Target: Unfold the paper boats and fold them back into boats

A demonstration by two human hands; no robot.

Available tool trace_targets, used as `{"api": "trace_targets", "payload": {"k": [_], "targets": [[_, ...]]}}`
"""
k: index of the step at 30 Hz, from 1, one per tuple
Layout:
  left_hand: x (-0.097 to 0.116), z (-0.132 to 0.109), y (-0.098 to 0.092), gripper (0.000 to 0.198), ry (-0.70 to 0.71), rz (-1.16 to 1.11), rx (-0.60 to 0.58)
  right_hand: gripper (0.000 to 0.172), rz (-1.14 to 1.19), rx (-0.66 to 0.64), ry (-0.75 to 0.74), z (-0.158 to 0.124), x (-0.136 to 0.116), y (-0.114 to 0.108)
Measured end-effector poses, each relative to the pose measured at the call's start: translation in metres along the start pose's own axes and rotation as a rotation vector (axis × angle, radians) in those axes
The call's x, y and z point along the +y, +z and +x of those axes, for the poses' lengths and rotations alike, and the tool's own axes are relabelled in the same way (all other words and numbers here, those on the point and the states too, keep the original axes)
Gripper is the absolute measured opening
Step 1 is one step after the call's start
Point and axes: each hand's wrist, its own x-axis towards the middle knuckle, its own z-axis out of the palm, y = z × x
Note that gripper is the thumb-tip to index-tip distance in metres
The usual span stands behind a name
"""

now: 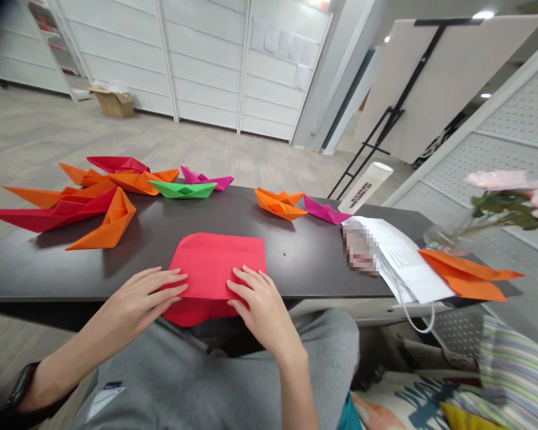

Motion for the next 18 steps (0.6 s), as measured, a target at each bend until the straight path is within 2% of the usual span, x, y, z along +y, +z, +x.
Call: {"api": "trace_targets", "payload": {"k": [2, 3, 5, 6, 8, 10, 12, 14, 16, 18], "targets": [[0.005, 0.000, -0.011, 0.025, -0.013, -0.076, 0.082, 0.025, 0.084, 0.012, 0.032, -0.003, -0.011, -0.009], [0.009, -0.001, -0.017, 0.021, -0.061, -0.105, 0.166, 0.024, 0.131, 0.035, 0.061, -0.005, -0.017, -0.015], [0.018, -0.002, -0.029, 0.015, -0.251, -0.146, 0.372, 0.022, 0.222, 0.152, 0.154, -0.011, -0.028, -0.023], [0.021, -0.003, -0.035, 0.019, -0.370, -0.175, 0.459, 0.022, 0.270, 0.247, 0.219, -0.013, -0.032, -0.026], [0.026, -0.003, -0.043, 0.039, -0.570, -0.329, 0.513, 0.026, 0.388, 0.438, 0.355, -0.014, -0.036, -0.025], [0.026, 0.000, -0.044, 0.054, -0.687, -0.610, 0.436, 0.030, 0.528, 0.535, 0.458, -0.011, -0.035, -0.016], [0.027, 0.004, -0.040, 0.062, -0.763, -0.902, 0.295, 0.031, 0.649, 0.534, 0.499, -0.006, -0.031, -0.004], [0.030, 0.009, -0.032, 0.065, -0.834, -1.093, 0.176, 0.032, 0.735, 0.498, 0.503, -0.001, -0.029, 0.009], [0.036, 0.014, -0.027, 0.065, -0.885, -1.197, 0.135, 0.032, 0.805, 0.452, 0.487, 0.002, -0.029, 0.018], [0.044, 0.017, -0.025, 0.062, -0.931, -1.277, 0.143, 0.029, 0.877, 0.405, 0.455, 0.001, -0.031, 0.024]]}}
